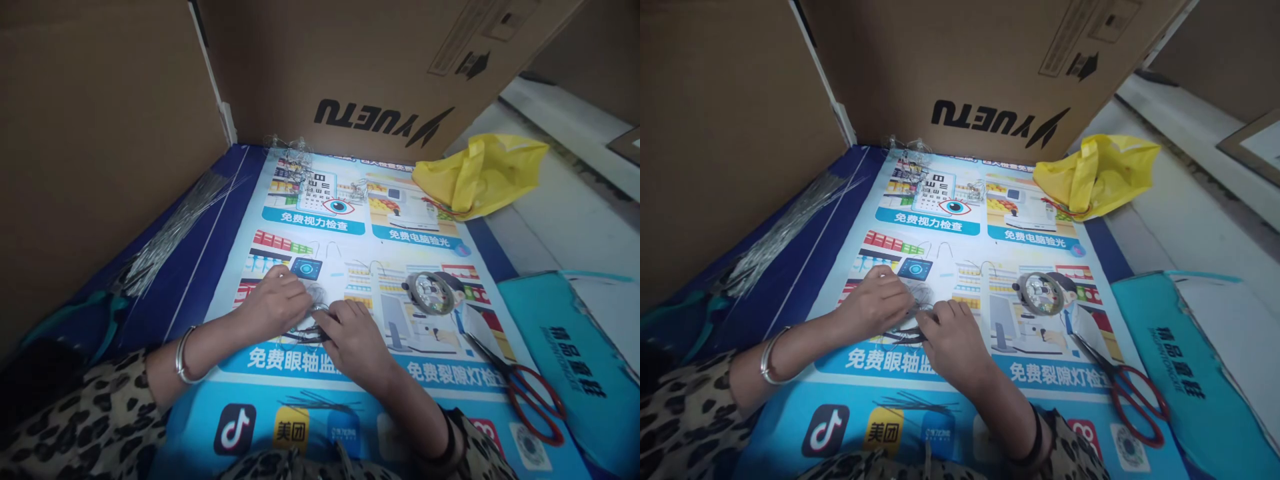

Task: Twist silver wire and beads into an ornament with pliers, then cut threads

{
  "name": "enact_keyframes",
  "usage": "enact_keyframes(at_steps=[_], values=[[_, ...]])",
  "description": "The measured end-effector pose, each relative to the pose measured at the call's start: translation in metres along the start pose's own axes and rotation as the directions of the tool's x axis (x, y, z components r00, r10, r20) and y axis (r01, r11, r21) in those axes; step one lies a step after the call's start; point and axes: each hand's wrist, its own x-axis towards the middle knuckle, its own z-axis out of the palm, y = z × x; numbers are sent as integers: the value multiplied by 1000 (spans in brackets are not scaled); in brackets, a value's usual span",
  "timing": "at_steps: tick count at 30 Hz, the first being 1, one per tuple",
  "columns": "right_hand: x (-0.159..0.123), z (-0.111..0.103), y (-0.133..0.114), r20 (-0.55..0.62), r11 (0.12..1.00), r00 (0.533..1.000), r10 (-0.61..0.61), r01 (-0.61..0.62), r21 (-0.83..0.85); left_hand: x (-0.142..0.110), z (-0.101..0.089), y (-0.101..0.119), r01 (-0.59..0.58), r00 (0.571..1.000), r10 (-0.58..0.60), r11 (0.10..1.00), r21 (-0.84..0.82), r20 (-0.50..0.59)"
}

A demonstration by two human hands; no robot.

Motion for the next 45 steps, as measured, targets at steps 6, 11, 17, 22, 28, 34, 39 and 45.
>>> enact_keyframes(at_steps=[6,11,17,22,28,34,39,45], values=[[-1,1,1,-13,1000,1000,-4,4,5,2,-4,-2,-69,996,70,998,-14,58],[-1,1,1,-6,1000,1000,-7,7,-12,3,-13,-4,-104,984,107,994,-28,142],[1,0,3,1,999,1000,-18,18,-26,1,-14,-9,-16,978,38,994,-108,207],[1,-2,3,16,999,999,-37,38,-18,1,-14,-15,30,977,14,980,-198,214],[2,-3,2,25,1000,999,-27,26,14,5,-16,-14,-17,976,36,996,-90,215],[5,-7,1,4,992,994,-113,114,-59,3,-14,-15,32,981,7,981,-193,195],[10,-9,1,61,981,984,-165,171,-90,0,-10,-17,88,984,-34,946,-311,176],[12,-8,4,69,982,984,-166,172,-82,-1,-8,-17,80,985,-22,936,-343,169]])
